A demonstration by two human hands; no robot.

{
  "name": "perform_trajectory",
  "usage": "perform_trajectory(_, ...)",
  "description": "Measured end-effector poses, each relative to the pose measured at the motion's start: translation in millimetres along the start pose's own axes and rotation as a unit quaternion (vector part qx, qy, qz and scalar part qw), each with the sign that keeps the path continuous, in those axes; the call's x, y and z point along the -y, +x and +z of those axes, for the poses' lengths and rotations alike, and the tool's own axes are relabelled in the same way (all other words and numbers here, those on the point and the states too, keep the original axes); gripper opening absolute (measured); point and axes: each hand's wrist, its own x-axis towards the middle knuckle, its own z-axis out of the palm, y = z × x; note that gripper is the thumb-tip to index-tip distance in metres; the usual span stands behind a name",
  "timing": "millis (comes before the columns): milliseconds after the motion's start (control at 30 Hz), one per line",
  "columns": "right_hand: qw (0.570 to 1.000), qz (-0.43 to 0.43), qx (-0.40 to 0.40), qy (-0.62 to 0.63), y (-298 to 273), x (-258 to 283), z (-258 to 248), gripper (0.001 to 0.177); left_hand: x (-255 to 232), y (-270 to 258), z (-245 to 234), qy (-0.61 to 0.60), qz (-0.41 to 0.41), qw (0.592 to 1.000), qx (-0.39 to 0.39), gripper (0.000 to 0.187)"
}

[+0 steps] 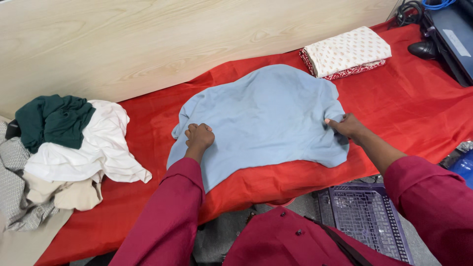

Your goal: The person folds a white patterned long-sleeve shirt on a red-covered table, then folds a light blue sweatshirt. Both items are folded into neat rectangles and stacked.

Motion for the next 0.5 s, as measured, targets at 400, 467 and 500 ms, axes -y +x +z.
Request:
perform_trajectory(400, 0.987, 0.041, -0.064, 0.139, 21.1, -7.9, -7.6, 0.031, 6.9, 43.3, -12.2, 0.021, 0.056, 0.997, -0.052, 0.044)
perform_trajectory(467, 0.989, 0.04, -0.059, 0.131, 12.7, -3.0, -10.5, 0.035, 10.7, 47.1, -10.3, 0.035, 0.047, 0.993, -0.104, 0.053)
perform_trajectory(500, 0.991, 0.042, -0.057, 0.11, 6.9, 1.0, -13.3, 0.038, 17.3, 48.1, -11.5, 0.02, 0.031, 0.987, -0.155, 0.053)
